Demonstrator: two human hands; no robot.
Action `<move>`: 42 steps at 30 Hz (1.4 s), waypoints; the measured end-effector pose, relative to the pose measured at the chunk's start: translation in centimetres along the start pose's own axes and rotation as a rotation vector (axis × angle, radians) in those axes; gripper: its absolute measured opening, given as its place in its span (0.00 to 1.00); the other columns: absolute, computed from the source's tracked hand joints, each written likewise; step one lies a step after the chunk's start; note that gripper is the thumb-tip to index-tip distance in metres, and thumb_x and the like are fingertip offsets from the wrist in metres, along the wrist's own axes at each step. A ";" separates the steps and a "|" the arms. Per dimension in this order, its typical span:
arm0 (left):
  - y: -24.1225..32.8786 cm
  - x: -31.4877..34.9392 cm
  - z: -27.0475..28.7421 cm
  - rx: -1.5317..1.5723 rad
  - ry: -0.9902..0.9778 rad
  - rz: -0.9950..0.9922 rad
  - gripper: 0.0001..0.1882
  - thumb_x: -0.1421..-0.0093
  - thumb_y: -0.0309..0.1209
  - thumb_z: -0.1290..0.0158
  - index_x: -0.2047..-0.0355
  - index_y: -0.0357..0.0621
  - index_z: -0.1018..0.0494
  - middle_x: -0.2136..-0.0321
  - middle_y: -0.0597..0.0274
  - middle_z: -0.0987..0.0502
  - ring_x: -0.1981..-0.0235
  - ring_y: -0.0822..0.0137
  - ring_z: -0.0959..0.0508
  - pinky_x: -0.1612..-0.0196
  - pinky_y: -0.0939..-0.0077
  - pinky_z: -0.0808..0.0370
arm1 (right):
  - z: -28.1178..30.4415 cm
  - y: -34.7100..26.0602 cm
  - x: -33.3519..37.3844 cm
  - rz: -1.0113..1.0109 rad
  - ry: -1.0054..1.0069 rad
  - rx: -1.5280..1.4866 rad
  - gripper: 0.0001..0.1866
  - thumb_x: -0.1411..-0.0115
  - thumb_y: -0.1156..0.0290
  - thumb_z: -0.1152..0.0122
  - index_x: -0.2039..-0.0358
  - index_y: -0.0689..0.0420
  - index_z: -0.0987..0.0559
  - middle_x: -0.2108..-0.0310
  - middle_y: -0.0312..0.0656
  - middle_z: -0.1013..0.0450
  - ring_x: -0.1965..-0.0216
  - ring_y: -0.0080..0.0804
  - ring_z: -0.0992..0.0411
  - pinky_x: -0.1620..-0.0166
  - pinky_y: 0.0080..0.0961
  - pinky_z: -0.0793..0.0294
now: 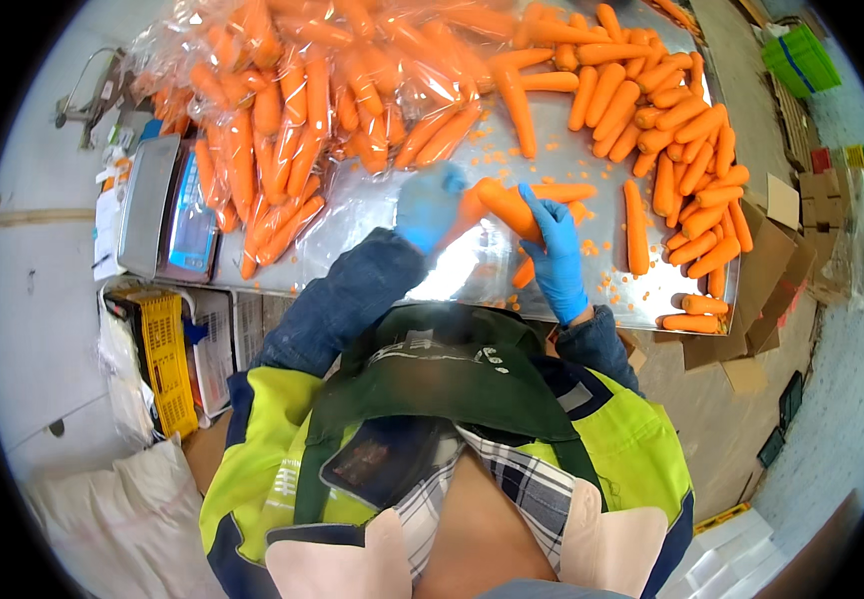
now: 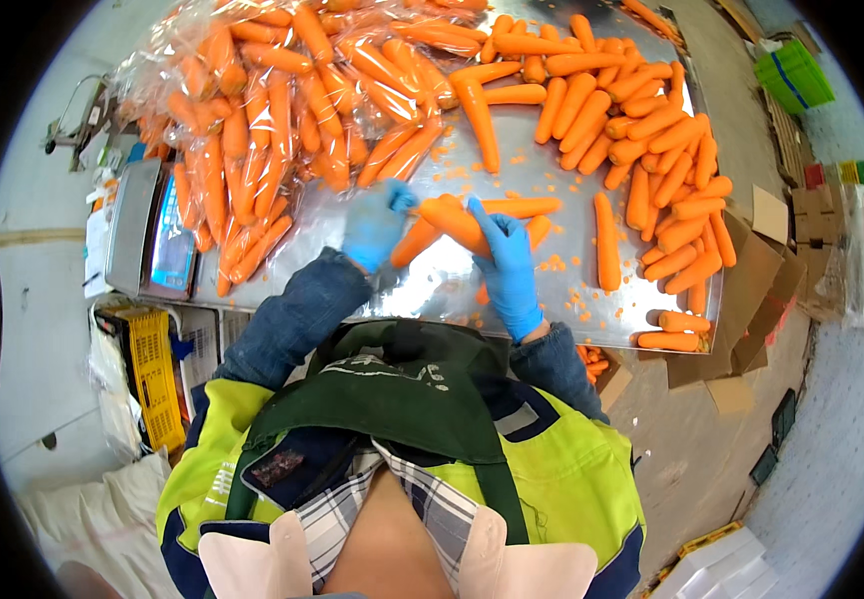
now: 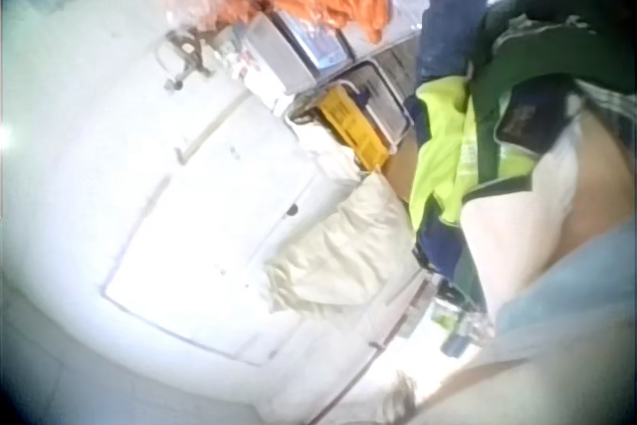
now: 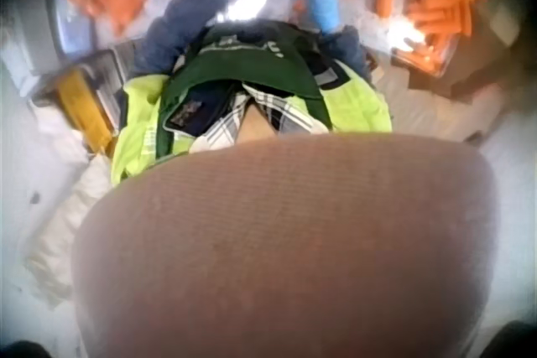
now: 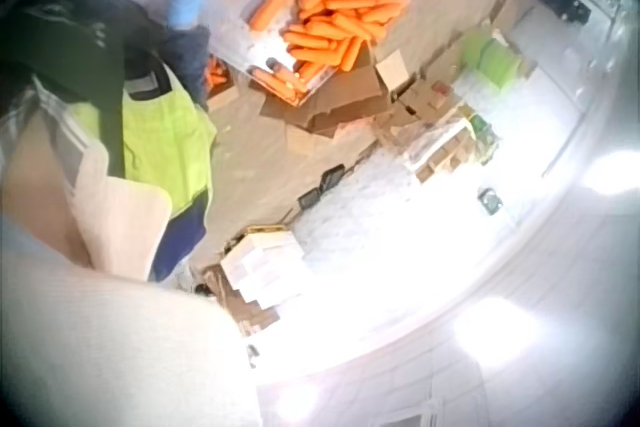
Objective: The person places carrots into plastic bags, weighs the bags on a scale, and seals the bags using a manual sealing machine.
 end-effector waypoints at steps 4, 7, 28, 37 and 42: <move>-4.8 0.9 2.3 -0.332 -0.401 0.254 0.11 0.41 0.37 0.52 0.66 0.44 0.27 0.70 0.49 0.23 0.68 0.48 0.23 0.65 0.55 0.28 | 0.8 0.3 2.9 -0.146 -0.010 -0.205 0.41 0.56 0.92 0.40 0.40 0.52 0.33 0.50 0.44 0.34 0.48 0.37 0.35 0.44 0.28 0.36; -5.1 1.5 0.4 -0.495 -0.323 -0.098 0.18 0.45 0.34 0.46 0.53 0.47 0.27 0.56 0.50 0.26 0.56 0.49 0.26 0.55 0.59 0.28 | -1.1 3.7 5.8 -0.388 0.023 -0.573 0.39 0.52 0.87 0.41 0.37 0.55 0.38 0.46 0.43 0.35 0.44 0.34 0.36 0.41 0.27 0.37; -0.3 8.4 -9.2 -0.358 -0.337 0.243 0.23 0.52 0.45 0.35 0.67 0.38 0.28 0.57 0.50 0.33 0.56 0.58 0.30 0.55 0.66 0.28 | 2.5 6.0 7.3 -0.859 -0.423 -0.884 0.40 0.51 0.70 0.32 0.39 0.59 0.41 0.43 0.44 0.36 0.41 0.32 0.39 0.40 0.31 0.37; -2.7 9.4 -9.5 -0.133 -0.157 0.196 0.12 0.58 0.24 0.35 0.77 0.39 0.29 0.61 0.50 0.31 0.57 0.51 0.30 0.55 0.62 0.30 | 1.0 4.0 8.4 -0.535 -0.442 -0.384 0.63 0.62 0.65 0.27 0.31 0.57 0.59 0.35 0.53 0.47 0.36 0.45 0.44 0.37 0.34 0.42; -2.6 9.2 -9.5 -0.197 -0.081 0.277 0.10 0.57 0.24 0.37 0.78 0.39 0.29 0.61 0.51 0.30 0.55 0.51 0.31 0.54 0.62 0.31 | 2.5 4.2 7.4 -0.424 -0.403 -0.016 0.62 0.62 0.63 0.27 0.31 0.55 0.56 0.41 0.58 0.40 0.41 0.53 0.37 0.42 0.39 0.35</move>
Point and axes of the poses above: each hand's wrist, its own x-axis away from the middle knuckle, its own z-axis out of the back of the hand, y = z × x, the point moved 3 cm from there along -x, towards the middle knuckle
